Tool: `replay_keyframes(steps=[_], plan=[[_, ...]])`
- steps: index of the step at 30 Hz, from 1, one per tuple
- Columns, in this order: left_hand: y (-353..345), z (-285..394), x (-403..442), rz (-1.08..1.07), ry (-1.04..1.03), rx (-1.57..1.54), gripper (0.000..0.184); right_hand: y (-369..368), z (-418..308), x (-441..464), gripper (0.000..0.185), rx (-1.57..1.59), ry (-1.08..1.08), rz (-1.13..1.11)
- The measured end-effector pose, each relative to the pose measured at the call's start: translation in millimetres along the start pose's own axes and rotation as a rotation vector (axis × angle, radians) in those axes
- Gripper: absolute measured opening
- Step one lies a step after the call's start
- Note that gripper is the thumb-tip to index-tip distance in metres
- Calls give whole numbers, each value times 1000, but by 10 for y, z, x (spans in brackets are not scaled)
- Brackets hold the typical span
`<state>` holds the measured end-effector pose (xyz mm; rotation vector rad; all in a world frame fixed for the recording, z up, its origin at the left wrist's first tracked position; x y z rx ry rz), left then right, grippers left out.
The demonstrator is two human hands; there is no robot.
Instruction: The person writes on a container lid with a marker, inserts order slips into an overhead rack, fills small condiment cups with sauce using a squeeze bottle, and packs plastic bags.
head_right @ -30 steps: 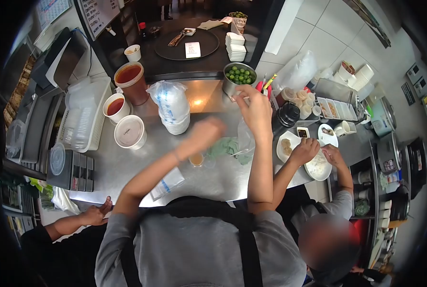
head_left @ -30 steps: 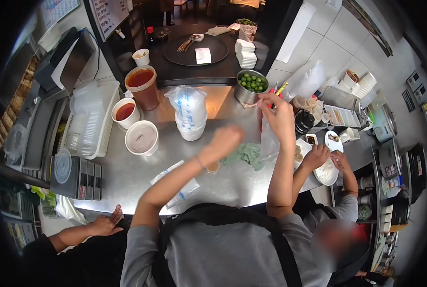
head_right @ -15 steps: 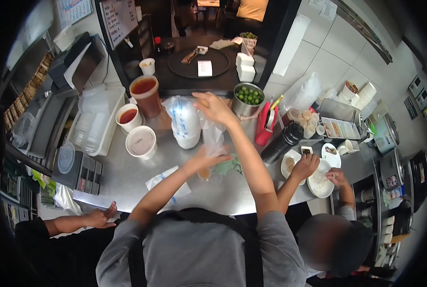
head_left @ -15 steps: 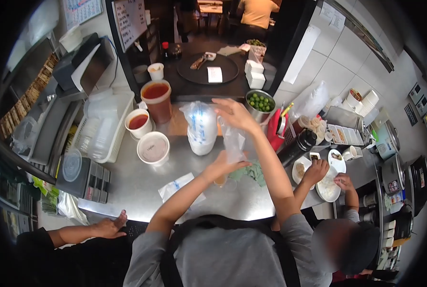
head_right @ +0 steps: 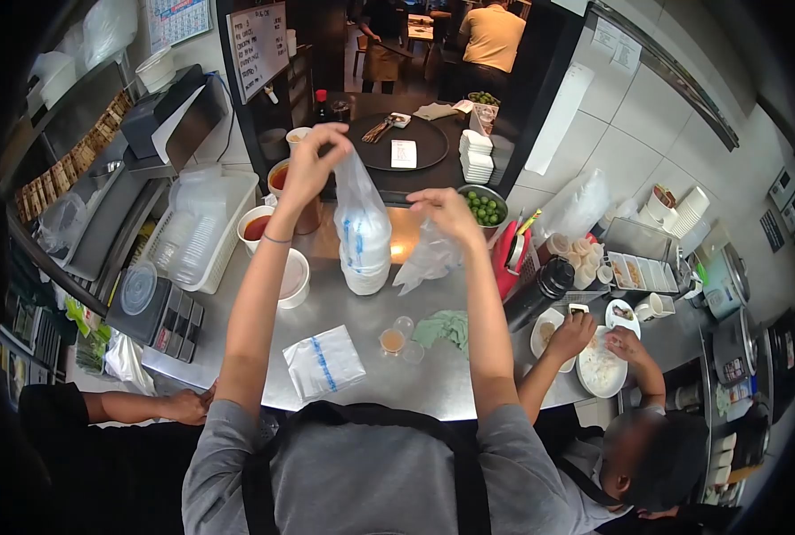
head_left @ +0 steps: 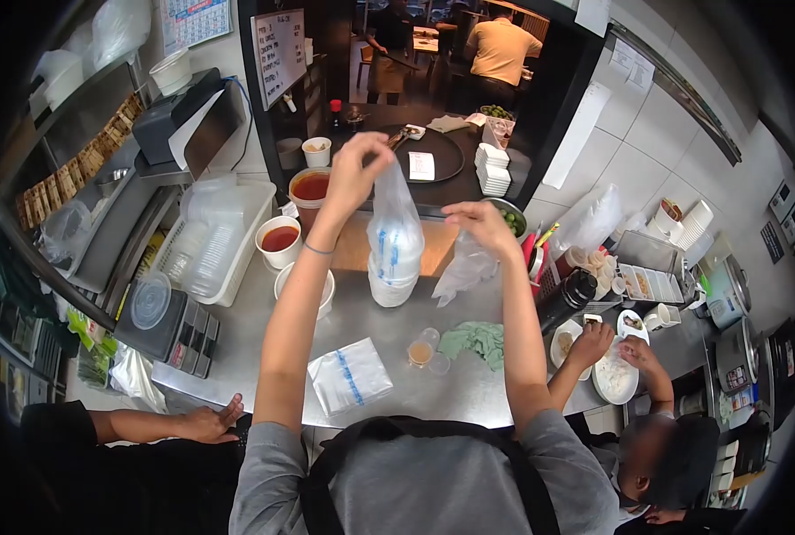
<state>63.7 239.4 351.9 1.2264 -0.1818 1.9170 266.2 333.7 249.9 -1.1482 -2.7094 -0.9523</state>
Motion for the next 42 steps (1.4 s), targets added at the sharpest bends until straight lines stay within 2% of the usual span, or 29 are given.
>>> replay_keyframes(steps=[1,3,5,7,8,9,11,12,13,14,15,18,20,23,25,27,28,29,31,33,34,35,37,38,39,40,41,42], plan=[[19,-7,116,18,83,-207,6,-67,-45,-6,36,-3,1,4],[230,268,318,128,64,-569,8,-348,70,-34,51,218,-178,-77],[459,544,399,115,166,-622,8,-512,119,8,53,273,-261,-113],[535,570,371,-95,231,-543,7,-570,112,27,56,347,-323,-55],[423,569,234,-336,325,-450,6,-590,161,104,45,382,-288,-30],[296,616,81,-528,336,-427,6,-615,236,181,45,389,-285,-29],[4,247,-326,-724,456,-373,6,-660,111,336,30,242,-54,-113],[24,237,-458,-638,448,-311,7,-660,33,346,30,241,-49,-110],[36,204,-549,-553,438,-250,8,-600,-84,359,21,145,6,-37],[-155,-90,-608,-688,329,-197,10,-535,-234,355,13,48,59,37],[-258,-267,-680,-662,321,-224,12,-521,-314,355,13,48,62,44],[-342,-92,-595,-626,238,-145,12,-312,-775,315,10,98,226,193],[-329,123,-416,-520,40,-84,13,-261,-975,321,8,95,290,211],[-406,102,-282,-576,118,-69,10,-168,-1237,315,6,121,398,265],[-263,184,-129,-379,107,-175,8,117,-1321,310,9,426,425,430],[-61,266,64,-195,101,-222,9,244,-1477,345,20,363,381,414],[14,355,159,-140,85,-200,9,242,-1670,298,24,223,481,399],[88,476,232,-83,71,-181,9,252,-1730,259,24,220,478,398],[102,770,315,-76,28,-139,8,87,-1698,283,30,139,312,244],[77,1078,331,-81,-91,-160,8,132,-1650,231,27,100,305,220],[-16,1041,325,-125,-128,-199,15,209,-1612,173,23,170,279,249],[-31,1011,291,-122,-127,-198,15,307,-1556,115,21,239,252,277],[-82,657,196,-78,175,-619,25,613,-1559,-125,19,45,339,373],[-208,245,70,-172,273,-359,30,735,-1567,-269,19,-12,331,397],[-409,-256,-83,-249,165,-38,33,824,-1545,-393,19,-13,331,401],[-655,-544,-343,-504,140,189,40,895,-1455,-482,19,14,263,388],[-858,-862,-669,-749,224,339,44,941,-1364,-557,19,41,195,374],[-887,-822,-814,-770,337,216,34,982,-1309,-635,19,38,197,376]])
Point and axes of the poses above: each hand's wrist, its own x-axis towards the middle knuckle, its own y-axis out of the back of the hand, z = x × y, the point moved 10 cm from there along x, towards the middle knuckle, and after that the axes turned 6 degrees about x, right-handed, at the moved point
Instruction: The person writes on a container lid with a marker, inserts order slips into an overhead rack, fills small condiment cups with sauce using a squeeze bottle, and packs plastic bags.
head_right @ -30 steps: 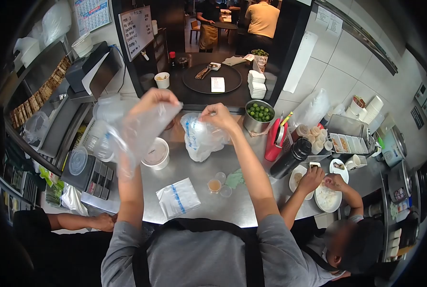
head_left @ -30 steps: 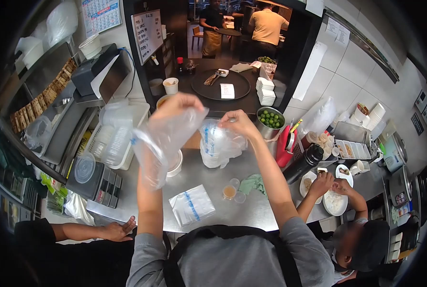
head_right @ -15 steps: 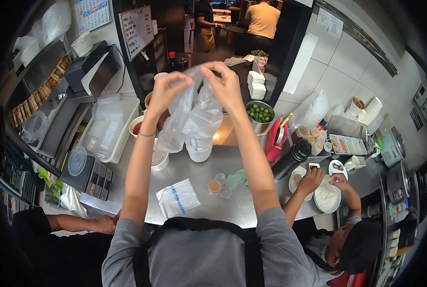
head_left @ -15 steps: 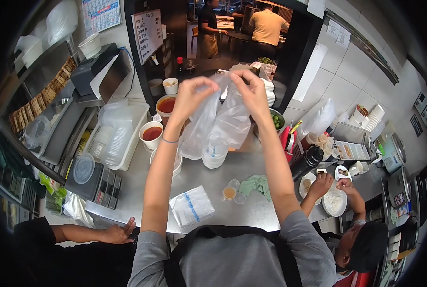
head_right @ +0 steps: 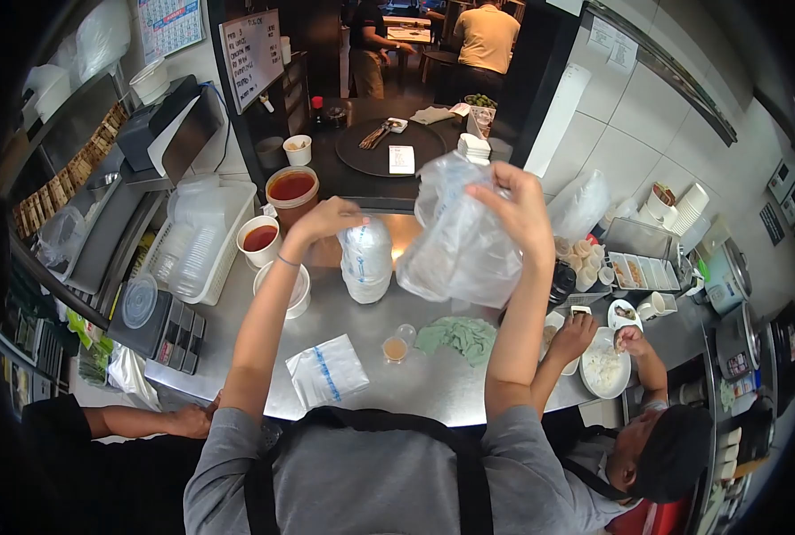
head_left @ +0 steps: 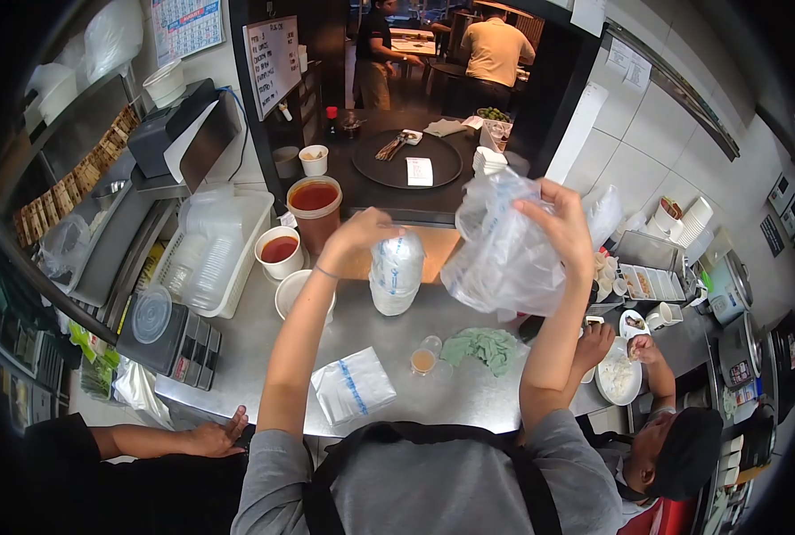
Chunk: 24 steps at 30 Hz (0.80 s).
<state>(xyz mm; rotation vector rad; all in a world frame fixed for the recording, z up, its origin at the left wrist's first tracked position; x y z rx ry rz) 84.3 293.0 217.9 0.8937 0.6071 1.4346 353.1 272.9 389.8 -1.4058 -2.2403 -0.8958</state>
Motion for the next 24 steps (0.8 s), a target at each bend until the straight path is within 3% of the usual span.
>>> replay_keyframes(steps=[4,7,8,12,15,17,19,21,24], plan=[[246,48,-128,234,108,46,17,30,199,-138,16,-67,-83,-13],[404,117,-226,376,81,89,17,52,306,-225,15,-65,-116,-15],[463,84,-256,434,61,-25,17,74,363,-231,15,-74,-150,-11],[450,-56,-399,205,46,-8,18,87,417,-283,15,-88,-212,-38],[611,24,-377,287,106,-24,16,-167,371,-255,18,-24,-243,-136],[787,335,-340,349,42,63,15,-403,132,-167,22,-17,0,-225],[887,600,-314,407,-16,141,15,-594,170,-94,24,7,-76,-307],[989,737,-278,466,-45,156,14,-875,40,-31,24,-50,84,-405],[1089,973,-316,522,-119,229,14,-1190,38,96,25,-60,141,-427]])
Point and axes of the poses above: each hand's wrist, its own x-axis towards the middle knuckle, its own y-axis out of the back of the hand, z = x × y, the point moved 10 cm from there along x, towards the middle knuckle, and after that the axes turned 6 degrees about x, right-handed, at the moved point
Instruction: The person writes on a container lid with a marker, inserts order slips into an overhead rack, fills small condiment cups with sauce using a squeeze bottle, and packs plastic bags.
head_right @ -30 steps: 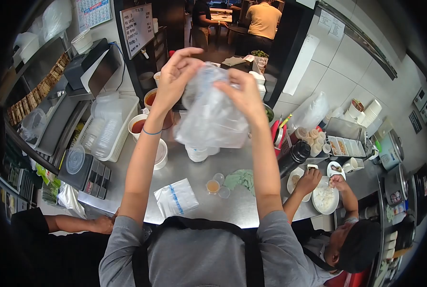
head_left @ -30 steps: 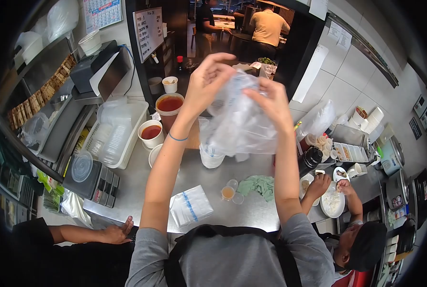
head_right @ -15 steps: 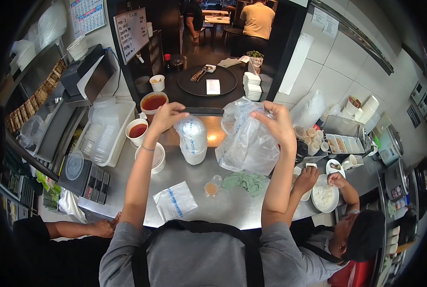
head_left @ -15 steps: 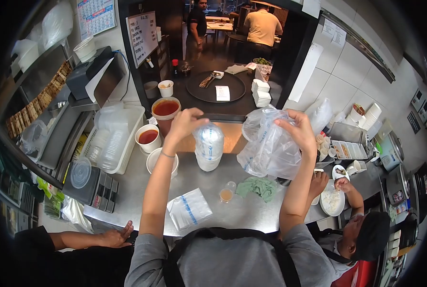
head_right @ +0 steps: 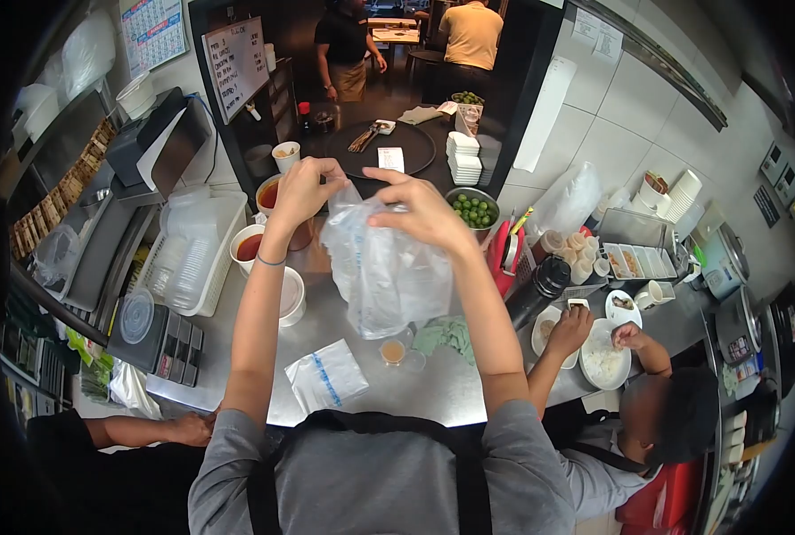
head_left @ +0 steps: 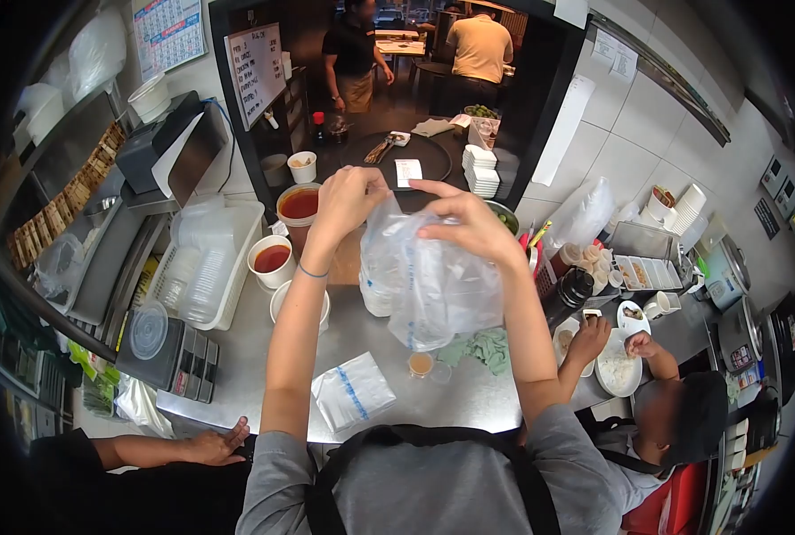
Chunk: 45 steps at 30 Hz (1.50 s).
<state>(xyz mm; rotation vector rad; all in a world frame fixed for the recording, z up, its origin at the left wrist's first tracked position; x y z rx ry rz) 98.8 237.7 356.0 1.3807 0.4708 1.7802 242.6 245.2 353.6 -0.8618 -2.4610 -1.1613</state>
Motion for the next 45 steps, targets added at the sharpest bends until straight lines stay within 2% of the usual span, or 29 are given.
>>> replay_keyframes(steps=[5,7,8,9,10,11,13,15,16,17,18,19,21,22,23,24,25,26,28,30,32,33,35,37,39,40,41,43,45], plan=[[41,-54,127,-55,35,-136,14,-163,108,369,25,74,-23,48],[183,-172,201,50,69,-640,14,-178,364,486,25,-6,-203,7],[325,-118,235,91,24,-651,14,-105,356,517,23,59,-156,99],[478,-77,250,136,-18,-661,15,21,281,550,17,-51,-58,139],[615,-34,238,173,-24,-725,22,175,232,556,16,7,-68,182],[647,-107,231,167,10,-810,47,316,150,557,15,66,-78,222],[656,-82,90,68,4,-794,66,409,-64,586,15,213,-51,220],[616,206,-160,-80,-46,-798,77,274,-261,590,14,235,-127,174],[752,285,-280,107,-123,-610,71,156,-427,622,16,199,-35,129],[717,285,-410,102,-117,-613,71,22,-560,641,18,163,59,85],[604,99,-548,49,53,-722,65,-89,-724,625,31,275,244,58],[492,-91,-742,-4,226,-826,59,-83,-792,578,31,282,242,58],[567,-456,-1291,62,394,-807,43,4,-753,482,44,471,19,35],[609,-688,-1662,75,604,-781,38,70,-679,417,51,430,13,-76],[563,-1046,-2213,185,830,-866,35,148,-560,320,48,431,-149,-136],[557,-1438,-2932,425,761,-891,28,173,-344,224,45,277,-225,-286],[581,-1750,-3547,529,555,-1200,23,126,-57,151,42,118,-300,-435],[632,-1911,-4078,706,569,-1395,23,48,175,154,42,118,-300,-438],[604,-2006,-4782,982,691,-1539,23,-144,561,119,40,-101,-135,-422],[530,-2023,-5188,1125,743,-1603,24,-375,859,95,42,-268,-349,-280],[465,-1998,-5386,1202,768,-1644,24,-618,636,61,37,-468,-244,-114],[439,-1972,-5464,1221,775,-1661,24,-703,700,27,37,-465,-243,-110],[414,-1927,-5560,1257,781,-1698,25,-670,809,-4,26,-372,-276,54],[375,-1886,-5659,1301,787,-1721,25,-651,823,-20,18,-281,-279,80],[367,-1867,-5705,1338,769,-1730,26,-585,621,36,9,-246,-148,121],[386,-1865,-5709,1345,757,-1743,26,-503,467,95,9,-182,-18,184],[414,-1874,-5701,1345,741,-1753,26,-482,426,145,9,-183,-9,180],[448,-1887,-5644,1340,708,-1769,26,-205,317,134,9,-110,-16,388],[504,-1907,-5524,1318,670,-1774,26,-268,350,137,12,-142,-78,334]])
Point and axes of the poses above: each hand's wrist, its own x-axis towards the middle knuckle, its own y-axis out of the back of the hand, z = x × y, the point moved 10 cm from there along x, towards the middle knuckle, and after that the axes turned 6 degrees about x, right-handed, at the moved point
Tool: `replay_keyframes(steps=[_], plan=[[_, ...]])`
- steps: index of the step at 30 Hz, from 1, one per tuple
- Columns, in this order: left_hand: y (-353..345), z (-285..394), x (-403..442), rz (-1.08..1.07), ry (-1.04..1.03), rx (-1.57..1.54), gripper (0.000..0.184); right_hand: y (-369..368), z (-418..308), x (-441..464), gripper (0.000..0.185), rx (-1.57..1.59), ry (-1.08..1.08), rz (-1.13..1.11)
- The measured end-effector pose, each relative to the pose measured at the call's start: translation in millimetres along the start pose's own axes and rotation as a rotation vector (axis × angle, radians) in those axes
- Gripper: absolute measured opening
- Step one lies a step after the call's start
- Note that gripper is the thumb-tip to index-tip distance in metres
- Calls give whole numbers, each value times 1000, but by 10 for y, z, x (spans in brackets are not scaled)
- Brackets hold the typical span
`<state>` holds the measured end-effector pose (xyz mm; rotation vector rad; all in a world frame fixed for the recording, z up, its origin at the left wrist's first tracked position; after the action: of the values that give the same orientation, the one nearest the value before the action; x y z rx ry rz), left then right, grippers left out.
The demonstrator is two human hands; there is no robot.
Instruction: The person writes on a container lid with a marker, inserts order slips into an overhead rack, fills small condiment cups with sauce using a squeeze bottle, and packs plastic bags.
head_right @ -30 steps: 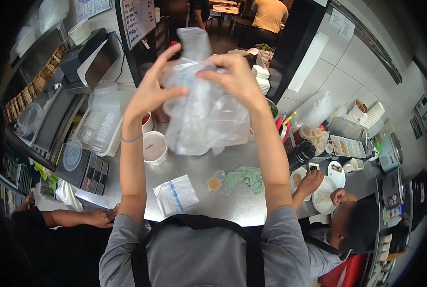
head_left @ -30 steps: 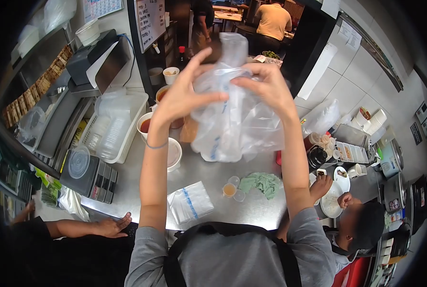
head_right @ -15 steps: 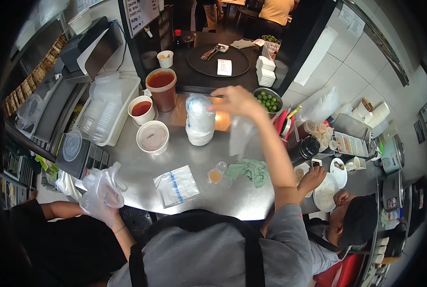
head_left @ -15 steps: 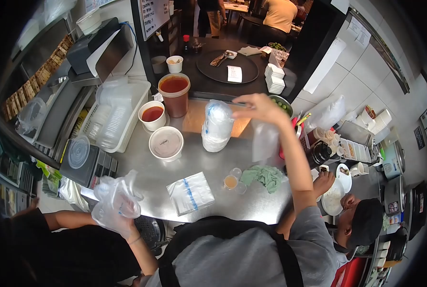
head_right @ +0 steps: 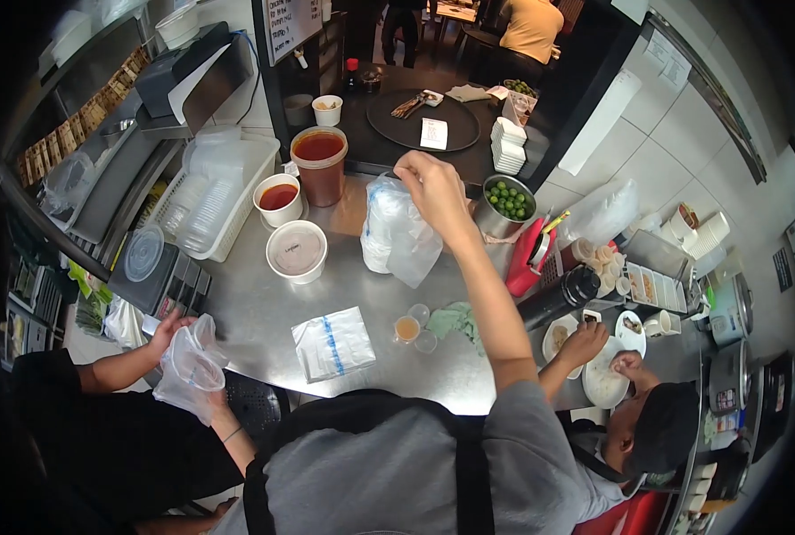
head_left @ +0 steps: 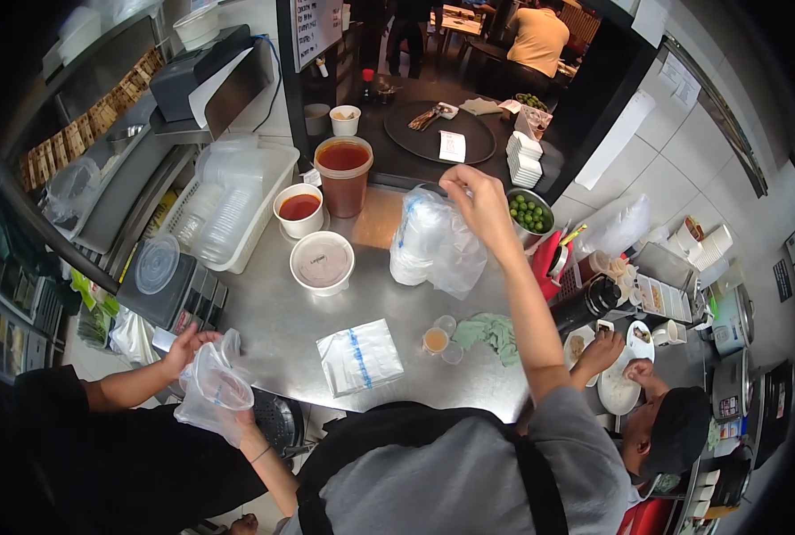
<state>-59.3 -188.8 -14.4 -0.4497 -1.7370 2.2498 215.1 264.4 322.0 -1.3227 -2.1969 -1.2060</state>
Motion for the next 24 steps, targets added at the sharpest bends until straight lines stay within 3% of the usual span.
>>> replay_keyframes(steps=[3,4,6,8,10,14,16,18,20,21,22,24], plan=[[-166,-17,64,-62,-8,-35,27,-65,1,25,25,-244,-100,-184],[-227,-28,89,-87,-10,-53,27,-192,95,-48,20,-321,-121,-287],[-402,-27,134,-148,-12,-78,27,-432,122,-164,14,-369,107,-288],[-609,-34,204,-216,-15,-107,28,-336,34,-45,8,-327,67,-262],[-856,3,290,-292,-25,-138,28,31,-2,93,7,-52,13,33],[-1485,196,481,-469,-49,-198,29,99,-319,236,8,-152,234,148],[-1724,339,550,-540,-58,-223,29,720,-652,463,10,-43,404,408],[-1798,453,603,-569,-64,-222,30,1106,-706,698,13,-44,398,367],[-1588,486,623,-539,-62,-205,30,1124,-511,944,14,61,143,8],[-1389,469,610,-496,-60,-190,30,1059,-476,973,14,-76,59,-148],[-1142,440,575,-450,-54,-177,30,1038,-434,986,14,-81,62,-153],[-604,342,488,-345,-23,-137,31,1080,-214,1007,16,-747,60,-1]])
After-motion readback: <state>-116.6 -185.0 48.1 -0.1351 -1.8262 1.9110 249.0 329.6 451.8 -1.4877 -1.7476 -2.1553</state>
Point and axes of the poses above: each hand's wrist, its own x-axis towards the middle knuckle, its own y-axis out of the back of the hand, z = x × y, the point moved 10 cm from there along x, towards the middle knuckle, and after that the axes turned 6 degrees about x, right-handed, at the moved point
